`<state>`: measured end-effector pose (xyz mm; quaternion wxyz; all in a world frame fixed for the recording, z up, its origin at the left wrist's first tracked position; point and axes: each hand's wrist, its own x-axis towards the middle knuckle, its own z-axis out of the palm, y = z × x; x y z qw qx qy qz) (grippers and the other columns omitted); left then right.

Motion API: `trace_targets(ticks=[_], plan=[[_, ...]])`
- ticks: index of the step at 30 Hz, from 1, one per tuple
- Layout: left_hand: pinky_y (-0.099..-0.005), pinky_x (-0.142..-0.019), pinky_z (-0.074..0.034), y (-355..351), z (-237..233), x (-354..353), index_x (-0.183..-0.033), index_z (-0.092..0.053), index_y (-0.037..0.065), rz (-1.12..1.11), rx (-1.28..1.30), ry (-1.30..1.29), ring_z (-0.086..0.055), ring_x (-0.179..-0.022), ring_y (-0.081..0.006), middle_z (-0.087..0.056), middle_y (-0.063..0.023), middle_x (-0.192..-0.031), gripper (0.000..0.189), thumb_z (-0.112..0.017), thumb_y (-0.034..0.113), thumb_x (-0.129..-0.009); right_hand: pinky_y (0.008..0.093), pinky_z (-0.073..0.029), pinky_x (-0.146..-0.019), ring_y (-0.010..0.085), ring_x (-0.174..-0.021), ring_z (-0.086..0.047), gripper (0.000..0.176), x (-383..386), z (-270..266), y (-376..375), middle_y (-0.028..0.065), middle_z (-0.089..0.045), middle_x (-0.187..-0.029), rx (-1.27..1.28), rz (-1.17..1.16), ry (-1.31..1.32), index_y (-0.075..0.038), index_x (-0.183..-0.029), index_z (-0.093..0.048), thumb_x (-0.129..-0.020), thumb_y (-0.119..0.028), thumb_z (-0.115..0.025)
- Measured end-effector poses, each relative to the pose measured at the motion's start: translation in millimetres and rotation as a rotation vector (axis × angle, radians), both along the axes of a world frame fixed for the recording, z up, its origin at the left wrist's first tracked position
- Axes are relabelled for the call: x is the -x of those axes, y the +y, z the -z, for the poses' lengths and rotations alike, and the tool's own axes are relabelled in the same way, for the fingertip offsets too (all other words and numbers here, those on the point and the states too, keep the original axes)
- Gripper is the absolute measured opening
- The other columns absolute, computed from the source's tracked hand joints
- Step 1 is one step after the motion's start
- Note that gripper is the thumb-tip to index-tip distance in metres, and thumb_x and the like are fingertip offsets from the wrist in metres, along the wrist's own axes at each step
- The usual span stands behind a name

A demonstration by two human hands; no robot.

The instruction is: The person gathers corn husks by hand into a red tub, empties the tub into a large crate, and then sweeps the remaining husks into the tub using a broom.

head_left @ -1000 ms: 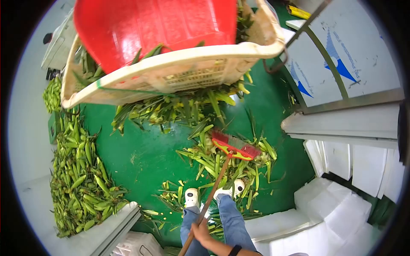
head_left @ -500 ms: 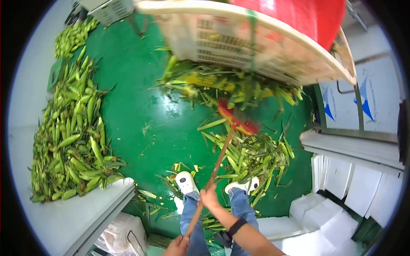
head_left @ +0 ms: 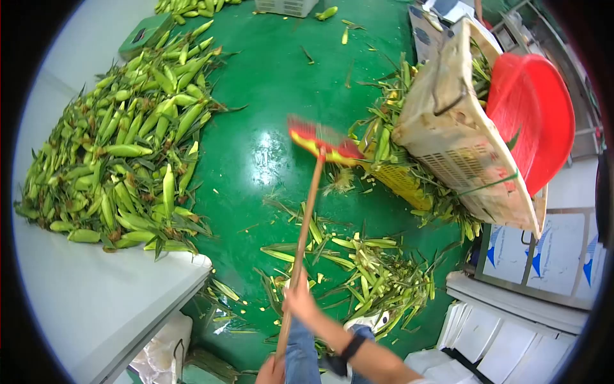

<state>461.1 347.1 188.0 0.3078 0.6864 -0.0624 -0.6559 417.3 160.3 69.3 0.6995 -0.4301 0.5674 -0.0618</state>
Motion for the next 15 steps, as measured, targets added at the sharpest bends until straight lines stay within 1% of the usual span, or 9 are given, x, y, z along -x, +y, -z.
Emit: trace_targets(ticks=[1,3,4,5,6,11,12,14,15], plan=[[-0.0263,-0.043,-0.036,-32.8,40.4,-1.5,-0.091,-0.047,0.007,0.042,0.071,-0.091,-0.043,-0.05,-0.0095,-0.045,0.0,-0.062,0.017,-0.043,0.023,-0.093,0.0348,-0.047,-0.046,0.023,-0.052,-0.056,0.079,-11.1,46.9,-36.6,0.0155,-0.055,-0.077,0.229,-0.061,0.03,-0.01,-0.139,0.01,-0.085,-0.014,-0.047],[-0.0269,-0.036,-0.032,-106.7,108.1,-9.1,-0.087,-0.042,0.008,0.066,0.143,-0.108,-0.038,-0.04,-0.0095,-0.04,0.0014,-0.054,0.018,-0.043,0.025,-0.093,0.0369,-0.046,-0.05,0.0262,-0.052,-0.056,0.075,-32.5,69.0,-120.5,0.0154,-0.057,-0.069,0.284,-0.166,0.176,-0.013,-0.139,0.013,-0.088,-0.023,-0.041],[-0.0272,-0.035,-0.032,-150.8,118.2,-15.2,-0.088,-0.042,0.007,0.013,0.169,-0.026,-0.039,-0.04,-0.0102,-0.04,0.0011,-0.055,0.021,-0.041,0.028,-0.093,0.0384,-0.047,-0.056,0.0295,-0.056,-0.057,0.073,-39.5,88.8,-156.5,0.0154,-0.058,-0.073,0.281,-0.219,0.261,-0.012,-0.139,0.013,-0.089,-0.031,-0.037],[-0.0371,-0.047,-0.042,-187.2,100.0,-27.1,-0.086,-0.047,-0.002,-0.083,0.038,0.179,-0.056,-0.053,-0.0249,-0.051,-0.0119,-0.059,0.035,-0.043,0.032,-0.091,0.0397,-0.047,-0.061,0.0322,-0.063,-0.058,0.074,-43.4,95.8,-181.0,0.019,-0.059,-0.077,0.331,-0.381,0.522,-0.009,-0.138,0.013,-0.088,-0.029,-0.038],[-0.0383,-0.05,-0.043,-188.8,101.2,-28.4,-0.086,-0.047,-0.002,-0.004,0.036,0.099,-0.057,-0.055,-0.0261,-0.052,-0.0135,-0.062,0.036,-0.043,0.033,-0.091,0.0426,-0.046,-0.064,0.0341,-0.07,-0.059,0.082,-39.4,115.9,-191.9,0.0243,-0.059,-0.081,0.396,-0.502,0.654,-0.007,-0.137,0.016,-0.085,-0.023,-0.045],[-0.0432,-0.064,-0.045,-41.2,91.0,-2.7,-0.096,-0.051,-0.003,0.143,-0.119,-0.098,-0.059,-0.071,-0.0363,-0.059,-0.0217,-0.076,0.041,-0.042,0.036,-0.09,0.0426,-0.045,-0.059,0.0371,-0.067,-0.058,0.094,-12.0,126.1,-52.3,0.0268,-0.058,-0.078,0.23,-0.619,0.474,-0.001,-0.129,0.03,-0.08,-0.014,-0.049],[-0.0336,-0.048,-0.042,0.9,76.6,2.8,-0.087,-0.052,0.0,0.14,-0.069,-0.198,-0.051,-0.05,-0.018,-0.052,-0.0082,-0.06,0.032,-0.043,0.03,-0.09,0.0446,-0.045,-0.059,0.0384,-0.065,-0.058,0.095,-7.6,104.3,-8.0,0.0269,-0.059,-0.075,0.202,-0.569,0.379,-0.001,-0.128,0.031,-0.08,-0.016,-0.05],[-0.0346,-0.049,-0.043,44.1,5.9,-10.1,-0.09,-0.053,0.0,0.232,-0.196,-0.087,-0.054,-0.054,-0.018,-0.055,-0.007,-0.062,0.028,-0.043,0.027,-0.09,0.0474,-0.046,-0.059,0.0405,-0.062,-0.058,0.094,5.6,78.8,84.4,0.0275,-0.058,-0.069,0.159,-0.581,0.345,0.0,-0.127,0.031,-0.08,-0.017,-0.049],[-0.0312,-0.053,-0.043,82.4,-1.8,2.6,-0.098,-0.053,0.002,0.22,0.004,-0.281,-0.053,-0.06,-0.0144,-0.055,-0.0059,-0.071,0.027,-0.043,0.027,-0.092,0.0466,-0.046,-0.058,0.0405,-0.062,-0.058,0.094,14.1,53.0,114.3,0.0275,-0.058,-0.069,0.123,-0.552,0.301,0.002,-0.126,0.032,-0.081,-0.017,-0.048]])
